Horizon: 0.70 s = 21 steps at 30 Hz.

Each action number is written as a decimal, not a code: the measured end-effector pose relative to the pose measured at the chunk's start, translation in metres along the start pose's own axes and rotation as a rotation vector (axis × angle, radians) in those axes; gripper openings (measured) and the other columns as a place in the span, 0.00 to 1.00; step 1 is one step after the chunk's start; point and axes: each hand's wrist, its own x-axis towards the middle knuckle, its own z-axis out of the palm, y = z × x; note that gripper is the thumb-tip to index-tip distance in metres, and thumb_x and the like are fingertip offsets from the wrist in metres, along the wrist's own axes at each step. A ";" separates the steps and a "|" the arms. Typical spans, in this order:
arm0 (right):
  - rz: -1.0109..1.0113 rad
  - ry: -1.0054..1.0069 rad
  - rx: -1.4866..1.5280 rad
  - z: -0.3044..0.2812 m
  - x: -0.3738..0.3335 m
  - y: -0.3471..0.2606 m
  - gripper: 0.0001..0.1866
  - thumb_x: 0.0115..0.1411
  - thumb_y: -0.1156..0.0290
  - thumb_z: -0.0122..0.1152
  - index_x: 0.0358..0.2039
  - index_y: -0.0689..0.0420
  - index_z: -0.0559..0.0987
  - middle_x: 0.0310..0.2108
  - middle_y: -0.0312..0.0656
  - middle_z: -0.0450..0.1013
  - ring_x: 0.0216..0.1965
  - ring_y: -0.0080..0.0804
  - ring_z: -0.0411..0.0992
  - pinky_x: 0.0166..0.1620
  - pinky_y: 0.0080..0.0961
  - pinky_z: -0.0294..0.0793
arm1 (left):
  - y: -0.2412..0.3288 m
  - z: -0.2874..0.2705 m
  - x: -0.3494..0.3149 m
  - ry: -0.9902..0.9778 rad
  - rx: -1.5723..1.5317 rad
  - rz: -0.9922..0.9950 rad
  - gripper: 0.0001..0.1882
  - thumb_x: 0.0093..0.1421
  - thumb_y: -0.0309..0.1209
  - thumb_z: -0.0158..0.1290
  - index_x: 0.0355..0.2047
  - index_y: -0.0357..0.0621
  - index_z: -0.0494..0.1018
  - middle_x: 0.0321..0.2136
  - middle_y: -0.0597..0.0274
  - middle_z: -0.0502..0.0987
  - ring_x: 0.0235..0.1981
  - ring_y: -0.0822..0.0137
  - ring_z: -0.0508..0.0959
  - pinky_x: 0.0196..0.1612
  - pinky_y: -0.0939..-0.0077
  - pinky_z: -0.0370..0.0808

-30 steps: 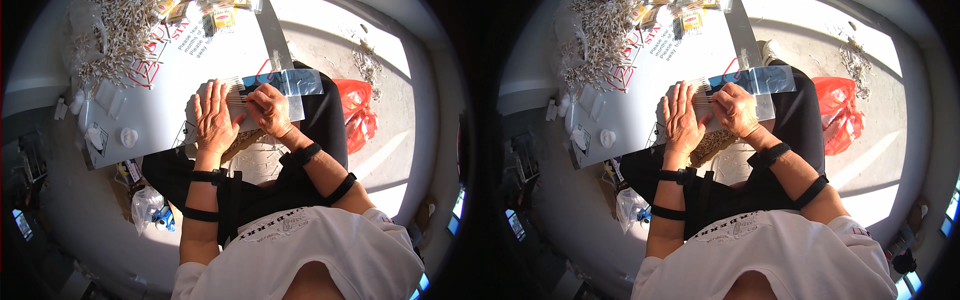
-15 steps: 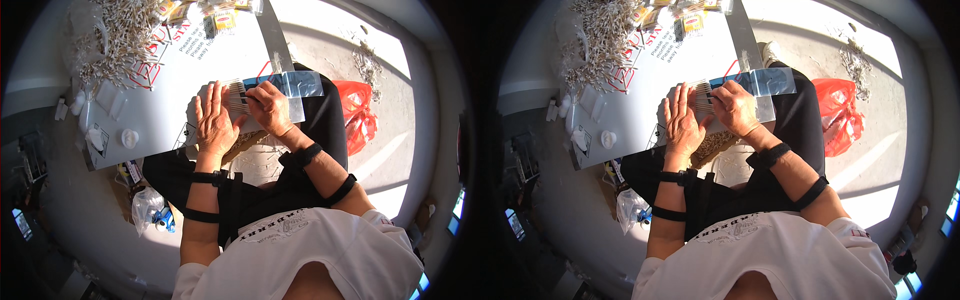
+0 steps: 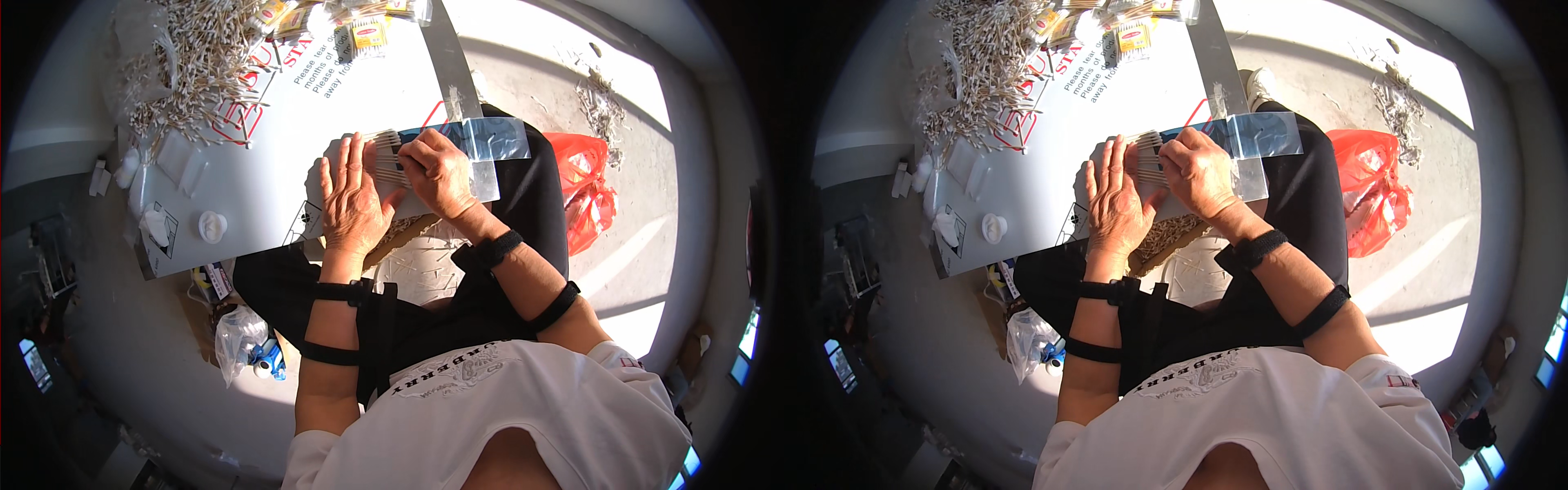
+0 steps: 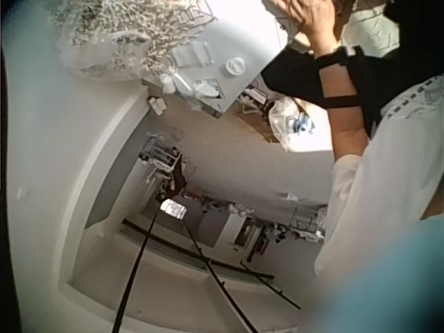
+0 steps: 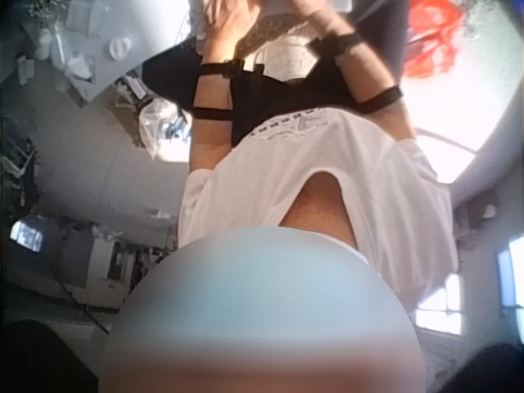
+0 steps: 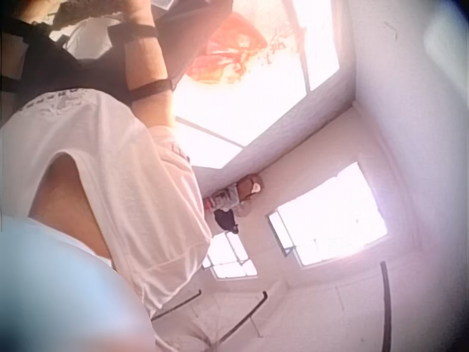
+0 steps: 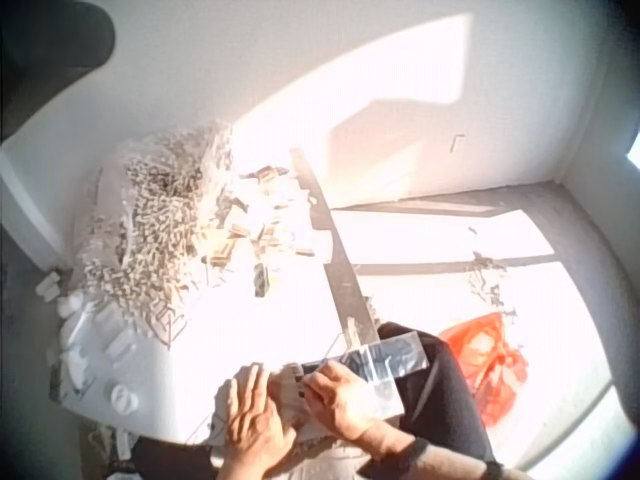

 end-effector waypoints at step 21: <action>0.160 -0.041 0.011 0.001 0.011 -0.006 0.09 0.52 0.75 0.63 0.36 0.54 0.80 0.31 0.40 0.73 0.32 0.40 0.76 0.35 0.31 0.76 | 0.002 -0.002 0.000 -0.019 0.012 -0.012 0.44 0.58 0.50 0.55 0.66 0.37 0.53 0.68 0.55 0.51 0.70 0.59 0.48 0.70 0.51 0.40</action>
